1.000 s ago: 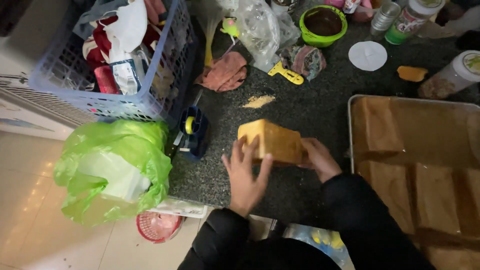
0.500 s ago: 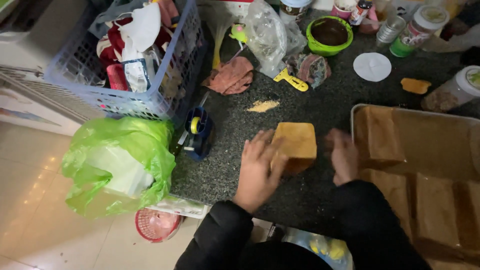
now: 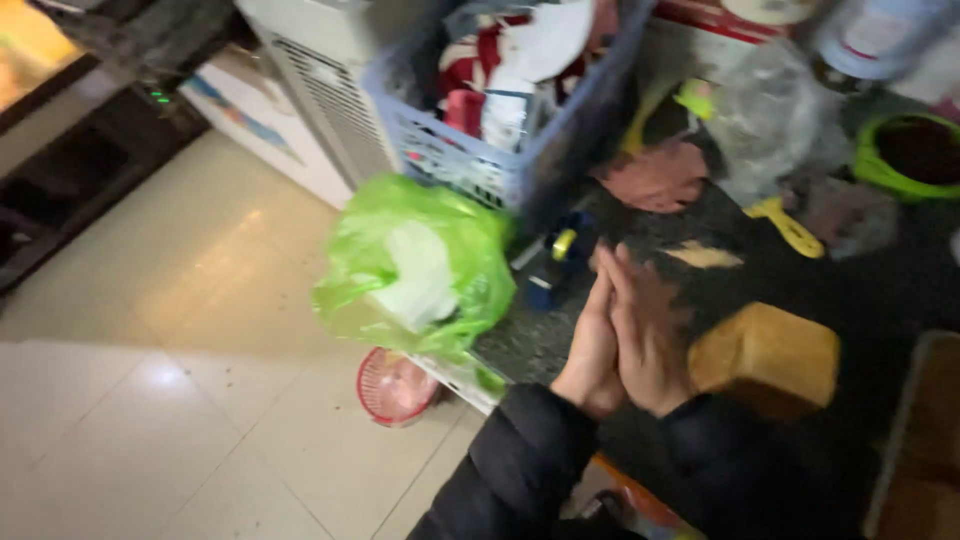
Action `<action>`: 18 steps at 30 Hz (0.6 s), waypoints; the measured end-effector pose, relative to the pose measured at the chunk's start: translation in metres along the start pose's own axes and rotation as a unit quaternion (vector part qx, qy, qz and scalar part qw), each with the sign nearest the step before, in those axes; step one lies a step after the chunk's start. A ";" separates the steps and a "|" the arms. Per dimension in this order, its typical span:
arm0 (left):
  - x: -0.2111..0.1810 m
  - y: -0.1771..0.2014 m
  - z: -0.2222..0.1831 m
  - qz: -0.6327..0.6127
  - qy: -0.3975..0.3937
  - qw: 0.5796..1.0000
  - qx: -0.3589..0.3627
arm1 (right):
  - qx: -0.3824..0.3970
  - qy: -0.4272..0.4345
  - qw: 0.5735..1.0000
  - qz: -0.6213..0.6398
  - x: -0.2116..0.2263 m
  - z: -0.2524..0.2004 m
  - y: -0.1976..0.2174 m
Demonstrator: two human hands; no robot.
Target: Packaging individual loaves of bread into plastic bags and sealing them with tape.
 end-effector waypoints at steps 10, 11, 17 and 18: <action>-0.260 0.239 -0.071 0.639 -0.382 0.577 -0.335 | 0.076 0.121 0.939 -0.313 -0.033 -0.016 -0.065; -0.274 0.265 -0.053 0.727 -0.356 0.455 -0.370 | 0.060 0.159 0.945 -0.279 -0.014 -0.015 -0.078; -0.254 0.292 -0.007 0.852 -0.175 0.266 -0.416 | 0.226 0.297 0.846 -0.382 0.017 0.016 -0.177; -0.250 0.275 -0.016 0.853 -0.178 0.266 -0.413 | 0.223 0.296 0.845 -0.385 0.011 0.023 -0.182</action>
Point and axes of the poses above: each hand's wrist, its own z-axis towards the middle knuckle, its own y-axis out of the back of the hand, x = y × z, the point moved 8 cm from there along z, towards the middle knuckle, and after that the axes turned 3 degrees about x, right-handed, at the moved point
